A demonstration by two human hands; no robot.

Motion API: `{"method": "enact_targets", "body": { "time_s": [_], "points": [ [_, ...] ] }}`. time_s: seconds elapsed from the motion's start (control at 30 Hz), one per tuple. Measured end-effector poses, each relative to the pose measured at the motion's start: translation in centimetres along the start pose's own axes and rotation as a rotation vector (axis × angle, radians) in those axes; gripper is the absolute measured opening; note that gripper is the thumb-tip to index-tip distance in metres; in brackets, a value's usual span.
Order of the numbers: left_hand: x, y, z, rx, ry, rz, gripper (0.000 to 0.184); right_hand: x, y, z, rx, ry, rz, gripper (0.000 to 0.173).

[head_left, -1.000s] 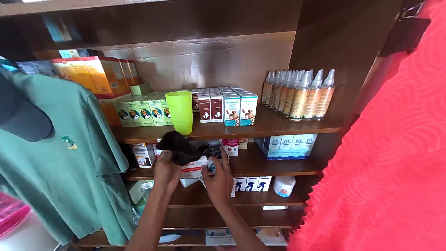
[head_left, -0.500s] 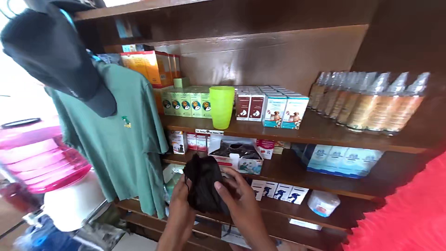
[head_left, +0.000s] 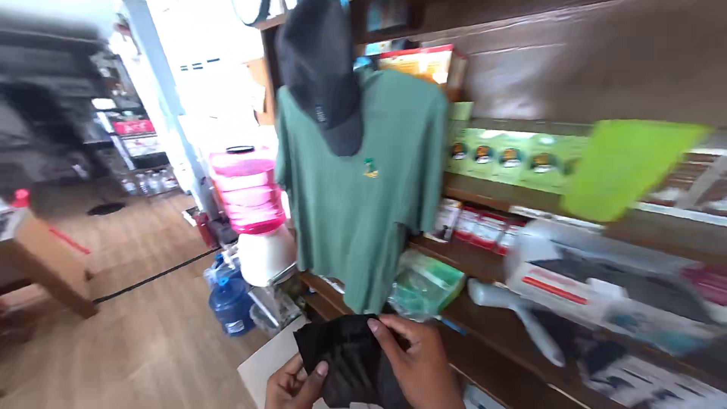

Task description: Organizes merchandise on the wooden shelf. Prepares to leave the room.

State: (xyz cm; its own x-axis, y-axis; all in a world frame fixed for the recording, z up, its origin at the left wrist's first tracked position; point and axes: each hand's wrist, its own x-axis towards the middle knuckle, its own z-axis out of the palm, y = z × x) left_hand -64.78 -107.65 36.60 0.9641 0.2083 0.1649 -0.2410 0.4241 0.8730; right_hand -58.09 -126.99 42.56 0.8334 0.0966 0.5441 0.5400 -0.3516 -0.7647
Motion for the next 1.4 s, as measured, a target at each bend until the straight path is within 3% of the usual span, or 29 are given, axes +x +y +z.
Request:
{"method": "enact_targets", "body": {
  "time_s": [0.07, 0.13, 0.2, 0.3, 0.43, 0.57, 0.63, 0.8, 0.87, 0.97, 1.0, 1.13, 1.27, 1.33, 1.4],
  "points": [
    [0.4, 2.1, -4.6, 0.106, 0.078, 0.091, 0.025, 1.1, -0.9, 5.0, 0.006, -0.042, -0.094, 0.017],
    [0.9, 4.9, -9.6, 0.365, 0.082, 0.271, 0.065, 2.2, -2.1, 10.2, -0.011, -0.07, -0.188, 0.017],
    [1.6, 8.8, -14.7, 0.632, 0.087, 0.436, 0.084, 3.0, -3.5, 15.6, -0.015, -0.094, -0.274, 0.018],
    [3.2, 15.1, -20.6, 0.86, 0.092, 0.576, 0.079, 4.6, -6.0, 23.5, -0.042, -0.137, -0.367, 0.019],
    [6.1, 21.3, -27.6, 1.123, 0.09, 0.613, 0.079, 6.8, -9.4, 33.8, -0.06, -0.236, -0.462, 0.019],
    [9.9, 23.6, -34.0, 1.387, 0.165, 0.581, 0.041, 9.4, -11.9, 42.9, 0.034, -0.31, -0.594, 0.016],
    [11.8, 24.1, -37.4, 1.335, 0.205, 0.592, 0.018, 10.9, -12.6, 47.0, 0.053, -0.358, -0.646, 0.016],
    [15.8, 27.1, -46.6, 0.971, 0.241, 0.35, 0.014, 17.0, -11.2, 55.8, 0.177, -0.453, -0.521, 0.018],
    [18.1, 28.0, -50.7, 0.827, 0.155, 0.291, 0.023, 19.9, -10.3, 59.7, 0.247, -0.545, -0.423, 0.02],
    [22.7, 28.8, -57.1, 0.441, 0.022, 0.24, 0.057, 24.6, -9.0, 66.5, 0.407, -0.77, -0.295, 0.023],
    [24.8, 29.0, -59.1, 0.33, -0.008, 0.249, 0.058, 26.3, -8.5, 69.1, 0.499, -0.863, -0.263, 0.022],
    [34.5, 30.8, -66.5, 0.541, -0.17, 0.297, 0.04, 32.7, -7.8, 81.5, 0.731, -1.157, -0.204, 0.019],
    [43.1, 33.1, -73.2, 0.501, -0.304, 0.345, 0.021, 38.4, -8.3, 93.2, 0.935, -1.399, 0.021, 0.014],
    [45.8, 34.0, -76.7, 0.456, -0.239, 0.365, 0.018, 40.9, -8.6, 98.3, 0.989, -1.471, 0.134, 0.019],
    [48.0, 34.6, -80.3, 0.441, -0.06, 0.395, 0.018, 42.9, -9.1, 102.9, 0.968, -1.447, 0.317, 0.03]
  ]
}}
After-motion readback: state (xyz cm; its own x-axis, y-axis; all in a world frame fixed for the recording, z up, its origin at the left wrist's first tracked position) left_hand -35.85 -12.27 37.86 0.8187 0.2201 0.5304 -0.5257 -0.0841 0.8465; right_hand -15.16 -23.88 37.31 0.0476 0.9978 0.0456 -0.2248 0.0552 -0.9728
